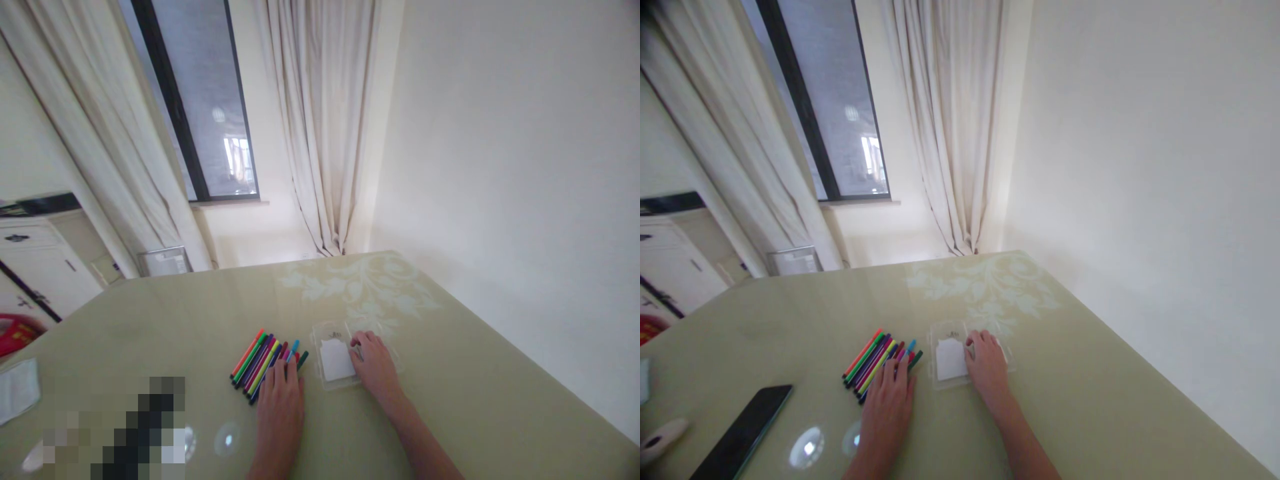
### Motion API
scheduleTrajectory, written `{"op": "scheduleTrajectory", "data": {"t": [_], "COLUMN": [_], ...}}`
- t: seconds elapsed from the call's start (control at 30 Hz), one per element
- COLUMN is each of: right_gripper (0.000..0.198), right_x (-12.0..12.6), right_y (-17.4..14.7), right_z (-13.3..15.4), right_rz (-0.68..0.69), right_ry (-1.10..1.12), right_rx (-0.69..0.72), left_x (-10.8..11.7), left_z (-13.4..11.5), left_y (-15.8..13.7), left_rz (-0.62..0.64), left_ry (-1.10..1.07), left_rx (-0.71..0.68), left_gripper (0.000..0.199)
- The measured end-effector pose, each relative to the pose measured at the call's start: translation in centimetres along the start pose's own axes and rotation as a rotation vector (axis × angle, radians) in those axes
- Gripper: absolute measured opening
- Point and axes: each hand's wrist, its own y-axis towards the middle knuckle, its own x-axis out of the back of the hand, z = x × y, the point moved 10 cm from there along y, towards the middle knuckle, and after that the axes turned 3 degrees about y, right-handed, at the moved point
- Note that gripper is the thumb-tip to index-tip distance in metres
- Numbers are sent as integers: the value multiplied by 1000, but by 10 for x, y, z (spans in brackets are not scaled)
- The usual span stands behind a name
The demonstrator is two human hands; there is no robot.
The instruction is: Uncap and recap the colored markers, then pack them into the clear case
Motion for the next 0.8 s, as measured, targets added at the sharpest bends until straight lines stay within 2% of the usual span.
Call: {"op": "scheduleTrajectory", "data": {"t": [0.1,0.23,0.37,0.47,0.63,0.73,0.8], "right_gripper": [16,19,24,27,31,31,30], "right_x": [2,20,40,50,56,55,54], "right_y": [1,5,5,4,2,3,4], "right_z": [-10,-39,-69,-83,-93,-93,-92], "right_rz": [25,-23,-87,-124,-139,-126,-115], "right_ry": [-92,-209,-328,-379,-386,-363,-331], "right_rx": [-30,-132,-231,-277,-313,-313,-313], "left_x": [-4,-9,-3,5,9,0,-9], "left_z": [1,12,20,24,31,42,50], "left_y": [2,5,7,7,2,-1,1], "left_rz": [3,11,17,-3,-86,-55,-4], "left_ry": [38,90,56,16,-13,16,14], "left_rx": [7,47,68,94,162,215,199], "left_gripper": [43,48,38,43,51,54,55]}}
